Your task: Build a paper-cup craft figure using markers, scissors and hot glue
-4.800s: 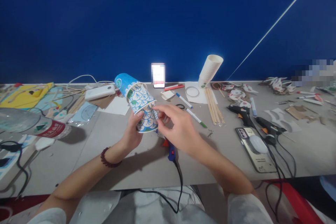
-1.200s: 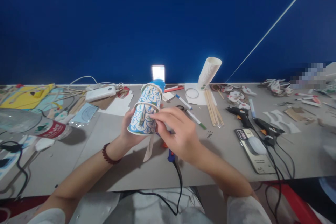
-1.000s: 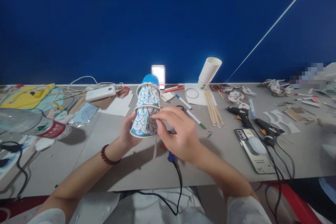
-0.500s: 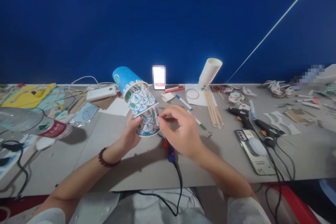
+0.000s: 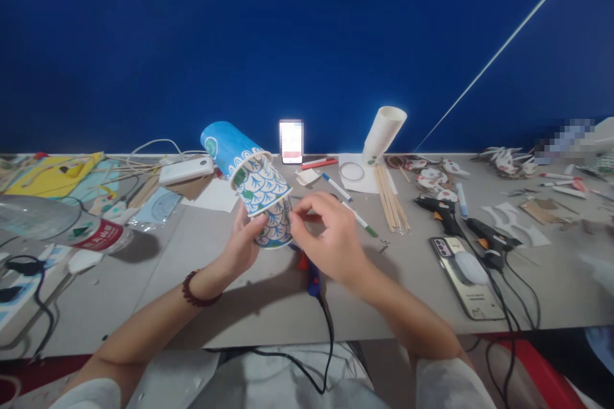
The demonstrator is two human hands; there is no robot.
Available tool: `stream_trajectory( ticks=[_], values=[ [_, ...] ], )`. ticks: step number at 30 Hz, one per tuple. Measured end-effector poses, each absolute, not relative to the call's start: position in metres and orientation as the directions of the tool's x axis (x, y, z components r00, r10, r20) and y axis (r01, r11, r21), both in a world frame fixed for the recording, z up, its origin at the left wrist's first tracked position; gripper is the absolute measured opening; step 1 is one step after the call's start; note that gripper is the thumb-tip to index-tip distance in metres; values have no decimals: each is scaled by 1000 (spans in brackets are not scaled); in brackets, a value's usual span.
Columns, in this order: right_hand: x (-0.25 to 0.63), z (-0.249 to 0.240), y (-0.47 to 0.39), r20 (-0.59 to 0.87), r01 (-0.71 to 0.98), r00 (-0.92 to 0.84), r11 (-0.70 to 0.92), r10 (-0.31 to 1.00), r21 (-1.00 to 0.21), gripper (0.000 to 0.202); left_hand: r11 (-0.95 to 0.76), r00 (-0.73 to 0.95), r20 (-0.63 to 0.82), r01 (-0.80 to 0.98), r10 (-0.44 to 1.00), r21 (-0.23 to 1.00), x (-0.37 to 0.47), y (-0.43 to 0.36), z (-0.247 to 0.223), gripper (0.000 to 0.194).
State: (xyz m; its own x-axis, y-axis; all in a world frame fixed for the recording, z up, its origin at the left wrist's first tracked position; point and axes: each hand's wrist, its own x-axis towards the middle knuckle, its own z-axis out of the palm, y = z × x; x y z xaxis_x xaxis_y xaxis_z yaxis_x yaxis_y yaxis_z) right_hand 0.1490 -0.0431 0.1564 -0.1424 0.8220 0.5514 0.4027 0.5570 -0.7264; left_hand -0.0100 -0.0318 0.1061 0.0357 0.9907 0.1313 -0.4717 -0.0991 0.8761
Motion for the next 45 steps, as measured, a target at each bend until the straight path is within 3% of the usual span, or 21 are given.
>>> stream_trajectory(
  ticks=[16, 22, 26, 30, 38, 45],
  values=[
    [147, 154, -40, 538, 397, -138, 544, 832, -739, 10, -48, 24, 69, -501, 997, 864, -7, -33, 105, 61],
    [151, 152, -32, 448, 309, -114, 461, 886, -832, 7, -50, -9, 53, -535, 999, 843, -5, -29, 110, 60],
    [152, 145, -23, 391, 182, -110, 406, 914, -896, 12, -10, -67, -36, -581, 997, 814, -8, -19, 113, 52],
    [148, 134, -16, 369, 197, -155, 394, 917, -898, 22, 13, -93, -97, -652, 991, 758, -12, -7, 112, 44],
    [148, 128, -6, 495, 324, -227, 544, 839, -774, 39, 4, -170, -134, -607, 976, 795, -8, -6, 111, 48],
    [149, 120, 0, 397, 250, -377, 505, 837, -826, 56, 24, -162, -141, -569, 977, 822, -6, -9, 112, 54]
  ],
)
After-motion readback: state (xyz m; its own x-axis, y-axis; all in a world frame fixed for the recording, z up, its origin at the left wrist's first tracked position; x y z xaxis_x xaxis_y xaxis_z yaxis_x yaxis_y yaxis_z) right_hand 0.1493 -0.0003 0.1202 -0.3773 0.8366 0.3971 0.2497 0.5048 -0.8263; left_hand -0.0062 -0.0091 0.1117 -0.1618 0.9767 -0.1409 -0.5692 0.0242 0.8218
